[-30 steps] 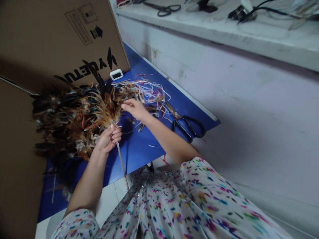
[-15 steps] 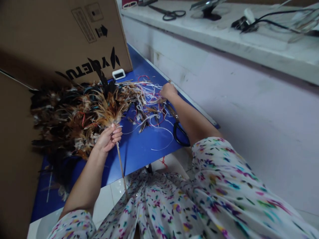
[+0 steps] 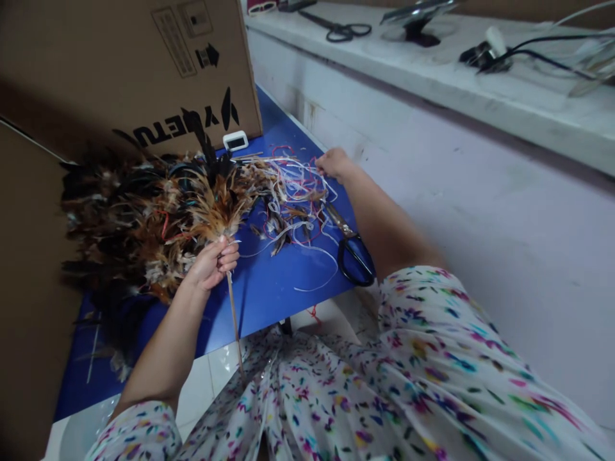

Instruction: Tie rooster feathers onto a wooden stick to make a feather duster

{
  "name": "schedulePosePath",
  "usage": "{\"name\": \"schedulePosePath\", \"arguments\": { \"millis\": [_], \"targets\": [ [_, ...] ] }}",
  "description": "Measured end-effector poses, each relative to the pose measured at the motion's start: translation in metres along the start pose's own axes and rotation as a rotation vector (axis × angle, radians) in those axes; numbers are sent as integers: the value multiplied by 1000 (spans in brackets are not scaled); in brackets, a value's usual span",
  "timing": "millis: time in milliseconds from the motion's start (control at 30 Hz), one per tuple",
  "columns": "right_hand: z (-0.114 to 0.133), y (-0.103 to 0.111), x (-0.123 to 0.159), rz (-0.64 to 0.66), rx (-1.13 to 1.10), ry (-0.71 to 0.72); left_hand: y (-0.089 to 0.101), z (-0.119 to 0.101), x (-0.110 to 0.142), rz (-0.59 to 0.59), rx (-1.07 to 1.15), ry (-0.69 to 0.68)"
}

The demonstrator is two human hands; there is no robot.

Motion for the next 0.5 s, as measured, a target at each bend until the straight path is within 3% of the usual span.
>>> {"name": "schedulePosePath", "arguments": {
  "millis": [100,233,367,500],
  "targets": [
    [23,25,6,75,-196,-54,1,0,-1,18,-3,-7],
    [55,59,17,27,-514,-37,1,0,0,16,-15,-18],
    [75,81,32,35,-585,70,-2,-1,1,3,-23,-31],
    [86,87,51,88,-633,168,-3,-1,1,18,-22,-43]
  ]
}}
Point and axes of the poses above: each hand's wrist, its own x-axis away from the middle knuckle, its own y-axis out of the back of the hand, z = x × y, the point moved 2 cm from there along -x, towards the middle knuckle, and after that the axes turned 4 degrees about y, right-handed, at the moved point
